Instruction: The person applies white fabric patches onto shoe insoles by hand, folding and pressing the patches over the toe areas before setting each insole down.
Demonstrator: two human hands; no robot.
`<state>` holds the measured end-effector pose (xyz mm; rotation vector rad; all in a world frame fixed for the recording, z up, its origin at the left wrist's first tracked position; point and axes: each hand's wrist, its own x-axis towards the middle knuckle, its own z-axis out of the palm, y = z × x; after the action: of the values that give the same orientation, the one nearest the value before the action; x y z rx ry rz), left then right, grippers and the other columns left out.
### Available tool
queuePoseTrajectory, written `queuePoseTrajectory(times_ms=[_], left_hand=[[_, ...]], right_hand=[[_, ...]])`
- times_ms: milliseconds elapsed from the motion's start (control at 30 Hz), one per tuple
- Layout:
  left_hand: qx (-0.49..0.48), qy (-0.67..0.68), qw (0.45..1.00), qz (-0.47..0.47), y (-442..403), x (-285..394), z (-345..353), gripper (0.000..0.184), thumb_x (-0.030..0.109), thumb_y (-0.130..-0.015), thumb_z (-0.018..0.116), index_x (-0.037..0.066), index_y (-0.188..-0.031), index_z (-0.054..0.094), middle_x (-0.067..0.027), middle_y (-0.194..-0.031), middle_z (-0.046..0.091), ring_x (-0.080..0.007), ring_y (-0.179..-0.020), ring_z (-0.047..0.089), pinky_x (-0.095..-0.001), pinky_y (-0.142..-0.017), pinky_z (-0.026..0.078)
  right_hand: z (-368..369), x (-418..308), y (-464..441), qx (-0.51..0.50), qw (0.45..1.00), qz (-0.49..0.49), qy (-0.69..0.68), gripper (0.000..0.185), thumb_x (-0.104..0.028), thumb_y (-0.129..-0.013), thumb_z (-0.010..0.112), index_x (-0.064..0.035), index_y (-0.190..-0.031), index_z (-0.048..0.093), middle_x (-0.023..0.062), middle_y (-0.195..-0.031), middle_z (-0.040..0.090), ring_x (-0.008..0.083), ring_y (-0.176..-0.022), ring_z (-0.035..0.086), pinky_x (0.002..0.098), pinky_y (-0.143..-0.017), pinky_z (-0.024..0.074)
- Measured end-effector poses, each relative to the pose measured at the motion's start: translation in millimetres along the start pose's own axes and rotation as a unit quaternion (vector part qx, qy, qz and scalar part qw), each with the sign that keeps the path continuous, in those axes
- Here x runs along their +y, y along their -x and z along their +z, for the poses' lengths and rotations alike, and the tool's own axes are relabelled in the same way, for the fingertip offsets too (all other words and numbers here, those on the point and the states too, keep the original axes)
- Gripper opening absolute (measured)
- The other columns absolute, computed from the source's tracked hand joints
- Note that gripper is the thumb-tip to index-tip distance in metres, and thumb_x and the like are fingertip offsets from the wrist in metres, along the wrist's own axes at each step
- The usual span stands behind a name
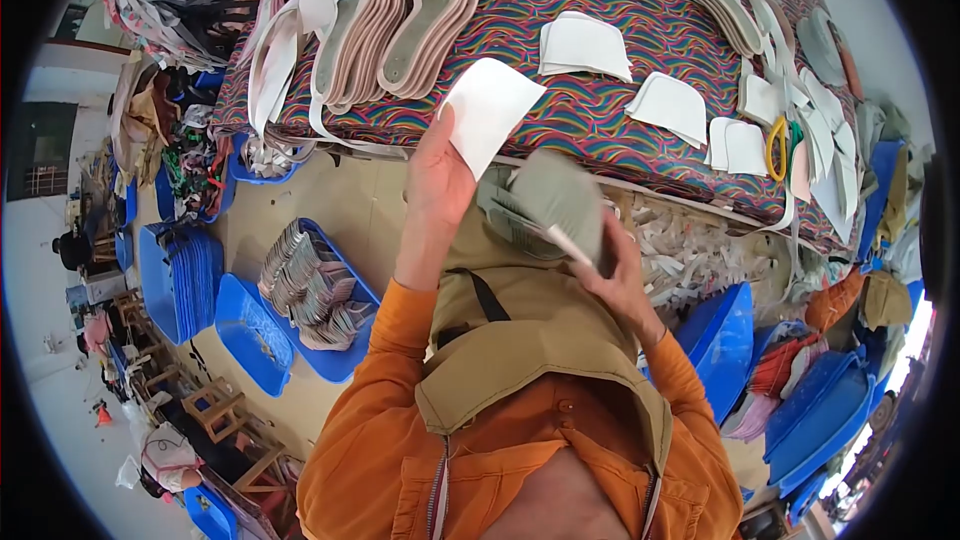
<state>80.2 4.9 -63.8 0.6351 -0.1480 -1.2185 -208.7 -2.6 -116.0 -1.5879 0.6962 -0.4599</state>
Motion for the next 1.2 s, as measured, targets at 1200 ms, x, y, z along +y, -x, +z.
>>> queuePoseTrajectory(times_ms=[1200], left_hand=[[-0.065, 0.048, 0.990, -0.111, 29.6, -29.6, 42.9, 0.043, 0.032, -0.110, 0.043, 0.002, -0.138, 0.052, -0.0092, -0.136, 0.061, -0.0195, -0.127, 0.056, -0.0401, -0.111, 0.042]], right_hand=[[2.2, -33.5, -38.7, 0.211, 0.924, -0.228, 0.224, 0.091, -0.015, -0.075, 0.085, 0.0099, -0.147, 0.037, 0.0282, -0.137, 0.056, 0.0395, -0.122, 0.061, 0.0425, -0.101, 0.0493]])
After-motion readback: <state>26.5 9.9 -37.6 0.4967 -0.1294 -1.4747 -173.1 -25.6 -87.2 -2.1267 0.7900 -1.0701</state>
